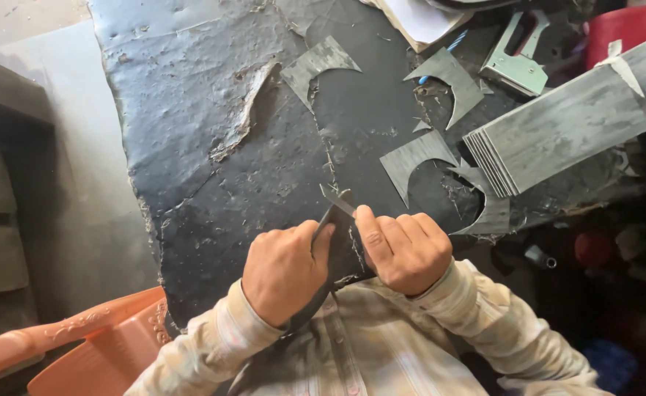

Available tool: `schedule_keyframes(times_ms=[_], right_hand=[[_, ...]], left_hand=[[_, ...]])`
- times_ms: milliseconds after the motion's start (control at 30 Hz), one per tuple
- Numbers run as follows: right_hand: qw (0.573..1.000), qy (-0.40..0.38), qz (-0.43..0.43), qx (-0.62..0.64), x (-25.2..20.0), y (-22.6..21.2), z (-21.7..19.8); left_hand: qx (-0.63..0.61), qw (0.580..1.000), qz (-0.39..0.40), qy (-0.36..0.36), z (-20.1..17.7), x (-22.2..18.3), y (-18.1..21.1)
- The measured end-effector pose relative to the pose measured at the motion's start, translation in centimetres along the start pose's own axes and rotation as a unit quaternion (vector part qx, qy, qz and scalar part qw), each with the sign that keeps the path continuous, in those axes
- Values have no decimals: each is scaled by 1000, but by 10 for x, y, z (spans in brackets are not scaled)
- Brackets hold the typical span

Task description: Cutting and trimming material for a motorcycle seat.

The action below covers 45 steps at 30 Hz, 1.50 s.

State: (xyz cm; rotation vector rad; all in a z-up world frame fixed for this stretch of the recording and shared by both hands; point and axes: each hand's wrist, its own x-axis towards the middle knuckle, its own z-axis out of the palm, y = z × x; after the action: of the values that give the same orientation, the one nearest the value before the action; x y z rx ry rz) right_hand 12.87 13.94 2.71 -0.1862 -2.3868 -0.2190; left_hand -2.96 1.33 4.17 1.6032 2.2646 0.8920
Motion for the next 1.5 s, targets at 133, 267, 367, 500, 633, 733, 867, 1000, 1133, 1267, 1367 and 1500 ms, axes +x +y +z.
schedule_keyframes(times_ms=[133, 267, 367, 500, 633, 733, 867, 1000, 1133, 1267, 1367, 1500], right_hand=[[999, -16, -36, -15, -2, 2, -6], [995, -52, -79, -44, -13, 1, -8], [993, -66, -85, -49, -21, 1, -7], [995, -63, -70, -41, -34, -5, 3], [996, -63, -45, -38, -38, -13, 10], [996, -80, -26, -38, -33, -19, 11], [988, -109, -44, -95, -15, -21, 8], [982, -157, -13, -104, -34, 5, 32], [989, -126, 20, -73, -38, 19, 5], [985, -7, 172, -15, -32, 8, -16], [958, 36, 269, 96, -29, 0, -5], [888, 45, 365, 277, -28, -2, 27]], left_hand=[[21, 999, 30, 30, 5, -9, 3], [32, 997, 51, 37, 17, -22, 1], [20, 998, 58, 33, 23, -25, -1], [2, 998, 53, 35, 29, -28, -3], [8, 998, 52, 26, 36, -32, -8], [31, 998, 51, 12, 36, -33, -7], [59, 996, 64, 8, 36, -39, -8], [29, 992, 118, 41, 8, -48, 18], [-19, 986, 90, 137, -11, -28, 4], [-171, 982, -55, 55, -7, -1, -31], [-249, 962, -104, -35, 4, 13, -55], [-363, 909, -133, -154, 9, 27, -67]])
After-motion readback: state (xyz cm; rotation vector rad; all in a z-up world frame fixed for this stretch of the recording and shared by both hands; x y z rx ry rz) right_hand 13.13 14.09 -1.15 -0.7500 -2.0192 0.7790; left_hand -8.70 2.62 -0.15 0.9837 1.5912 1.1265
